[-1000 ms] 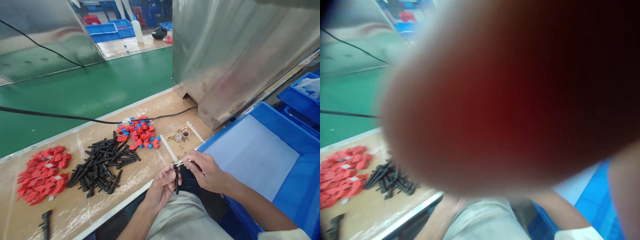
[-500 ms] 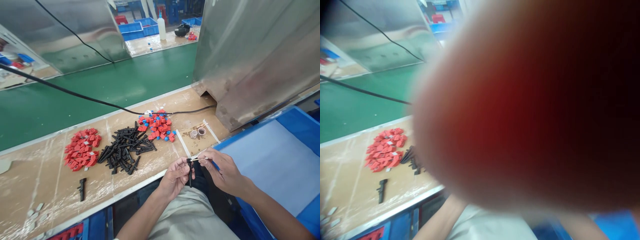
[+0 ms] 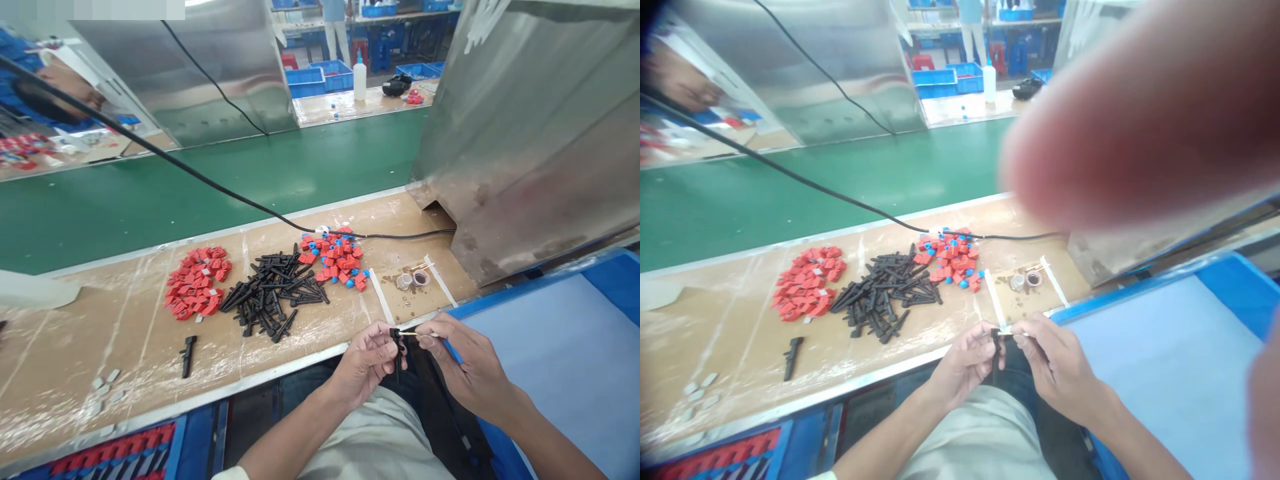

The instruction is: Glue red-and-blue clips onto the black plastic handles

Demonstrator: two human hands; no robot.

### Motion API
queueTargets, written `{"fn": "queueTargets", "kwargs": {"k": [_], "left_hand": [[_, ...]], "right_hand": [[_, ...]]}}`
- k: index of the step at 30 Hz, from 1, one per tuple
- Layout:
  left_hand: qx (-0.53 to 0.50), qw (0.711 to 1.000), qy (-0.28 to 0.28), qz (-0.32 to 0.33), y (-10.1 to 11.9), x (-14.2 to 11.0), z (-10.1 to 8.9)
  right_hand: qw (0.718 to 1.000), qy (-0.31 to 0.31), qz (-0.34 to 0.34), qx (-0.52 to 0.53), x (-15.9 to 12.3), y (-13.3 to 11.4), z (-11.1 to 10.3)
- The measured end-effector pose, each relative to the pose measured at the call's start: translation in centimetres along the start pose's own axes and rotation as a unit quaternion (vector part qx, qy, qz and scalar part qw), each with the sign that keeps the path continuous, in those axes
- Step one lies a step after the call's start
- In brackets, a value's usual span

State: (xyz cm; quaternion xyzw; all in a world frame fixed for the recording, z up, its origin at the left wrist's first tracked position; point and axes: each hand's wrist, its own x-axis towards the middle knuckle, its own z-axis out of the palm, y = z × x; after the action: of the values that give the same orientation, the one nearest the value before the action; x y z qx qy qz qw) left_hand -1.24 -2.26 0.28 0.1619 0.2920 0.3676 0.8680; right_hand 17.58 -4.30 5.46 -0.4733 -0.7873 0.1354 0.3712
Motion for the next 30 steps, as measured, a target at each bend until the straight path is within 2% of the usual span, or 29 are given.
{"fn": "queueTargets", "kwargs": {"k": [3, 8, 17, 22, 24, 27, 30], "left_hand": [[0.005, 1.000, -0.005, -0.003, 0.1, 0.0, -0.1], [0.010, 1.000, -0.002, -0.003, 0.3, 0.1, -0.4], [0.011, 1.000, -0.004, -0.004, 0.6, 0.3, -1.1], [0.003, 1.000, -0.006, -0.010, 0.7, 0.2, -1.9], [-0.006, 1.000, -0.004, -0.014, 0.6, 0.1, -2.1], [-0.024, 1.000, -0.001, -0.016, 0.5, 0.2, -2.3], [-0.043, 0.999, -0.003, -0.017, 0.6, 0.1, -2.4]], "right_hand": [[0.999, -0.013, -0.011, 0.033, 0.2, 0.1, 0.1], [0.999, -0.019, -0.042, 0.028, 1.0, -0.3, 0.4], [0.987, -0.039, -0.148, -0.049, 2.3, -1.1, 1.2], [0.995, -0.034, -0.096, -0.018, 2.4, -0.8, 1.6], [0.994, -0.041, -0.105, -0.006, 2.4, -0.9, 1.7], [0.987, -0.048, -0.155, -0.011, 2.4, -1.2, 2.1], [0.991, -0.037, -0.127, 0.006, 2.4, -1.1, 2.3]]}}
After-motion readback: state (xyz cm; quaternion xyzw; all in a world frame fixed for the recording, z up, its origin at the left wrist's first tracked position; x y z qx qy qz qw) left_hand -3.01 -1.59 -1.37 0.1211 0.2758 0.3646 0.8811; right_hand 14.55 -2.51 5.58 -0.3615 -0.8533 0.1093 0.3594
